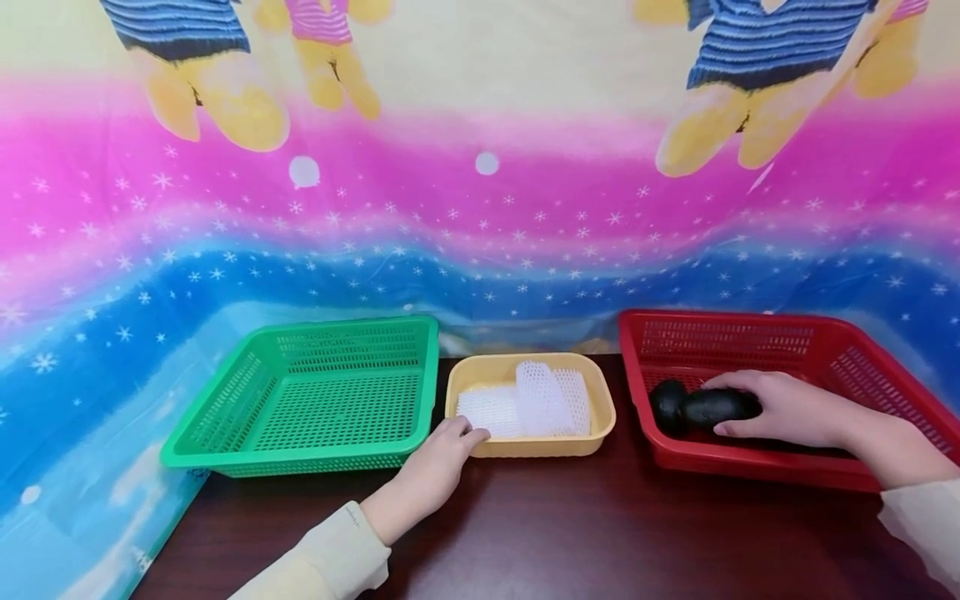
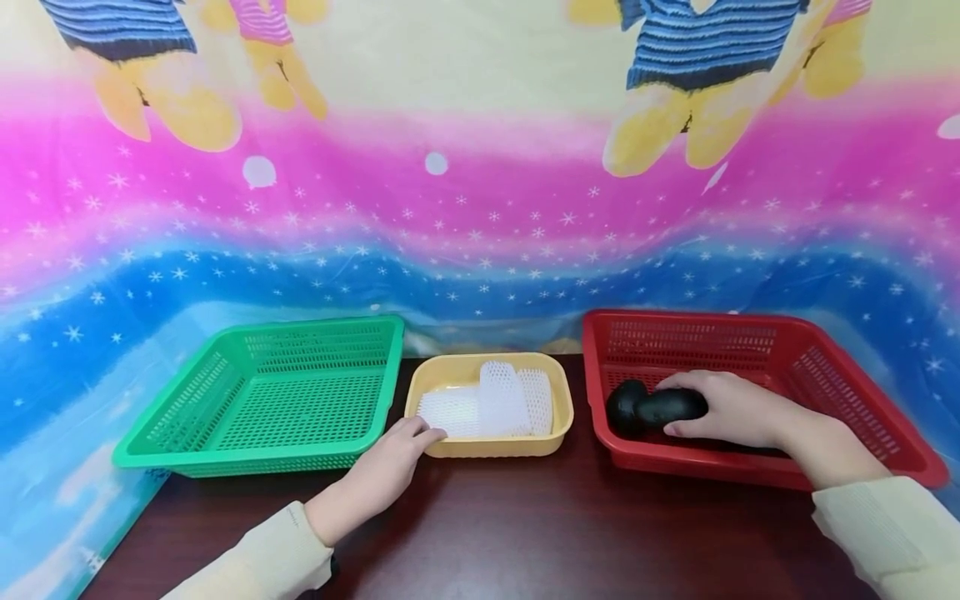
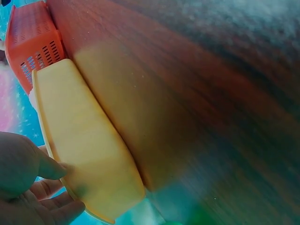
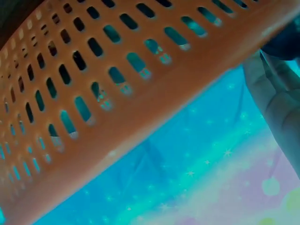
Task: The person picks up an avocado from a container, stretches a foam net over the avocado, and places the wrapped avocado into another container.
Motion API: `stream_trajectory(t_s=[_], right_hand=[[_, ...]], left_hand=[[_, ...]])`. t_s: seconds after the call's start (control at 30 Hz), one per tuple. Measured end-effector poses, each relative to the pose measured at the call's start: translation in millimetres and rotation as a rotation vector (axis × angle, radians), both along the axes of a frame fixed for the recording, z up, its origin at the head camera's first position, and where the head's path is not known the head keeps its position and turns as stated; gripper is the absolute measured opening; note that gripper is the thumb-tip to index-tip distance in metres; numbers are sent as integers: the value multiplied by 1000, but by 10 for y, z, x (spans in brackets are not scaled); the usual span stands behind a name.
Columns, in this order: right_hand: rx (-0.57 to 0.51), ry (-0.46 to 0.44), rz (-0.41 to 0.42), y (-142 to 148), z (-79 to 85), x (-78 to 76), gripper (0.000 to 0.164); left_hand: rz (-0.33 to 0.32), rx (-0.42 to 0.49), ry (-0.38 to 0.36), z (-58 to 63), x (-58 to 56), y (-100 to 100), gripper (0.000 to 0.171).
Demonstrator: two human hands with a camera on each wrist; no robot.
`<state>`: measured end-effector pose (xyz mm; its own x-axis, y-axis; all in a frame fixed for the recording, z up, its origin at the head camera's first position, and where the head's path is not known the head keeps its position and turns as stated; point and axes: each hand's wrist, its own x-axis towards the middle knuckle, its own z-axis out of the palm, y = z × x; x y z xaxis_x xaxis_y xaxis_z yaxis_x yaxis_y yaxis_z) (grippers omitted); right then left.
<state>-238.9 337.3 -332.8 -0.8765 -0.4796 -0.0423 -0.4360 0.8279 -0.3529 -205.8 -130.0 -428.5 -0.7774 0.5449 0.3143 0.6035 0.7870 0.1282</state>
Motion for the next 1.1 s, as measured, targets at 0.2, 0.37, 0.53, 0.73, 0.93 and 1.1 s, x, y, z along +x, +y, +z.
stream_trajectory(t_s=[0.2, 0.37, 0.53, 0.73, 0.93, 1.1], right_hand=[[4, 126, -5, -99, 46, 50, 62], [-5, 190, -10, -212, 85, 109, 59], [-19, 218, -20, -314, 118, 171, 57], [-117, 174, -36, -504, 136, 252, 52], [-216, 95, -29, -730, 142, 352, 49], [-251, 49, 4, -872, 132, 415, 48]], left_hand=[[-6, -3, 9, 8, 5, 2, 39], [-6, -13, 9, 5, 7, -4, 39], [-7, -31, -1, 8, 1, 4, 40], [-3, -35, -10, 19, 2, 5, 40], [-2, -31, -11, 30, 5, -5, 40], [-2, -33, -4, 35, 5, -4, 39]])
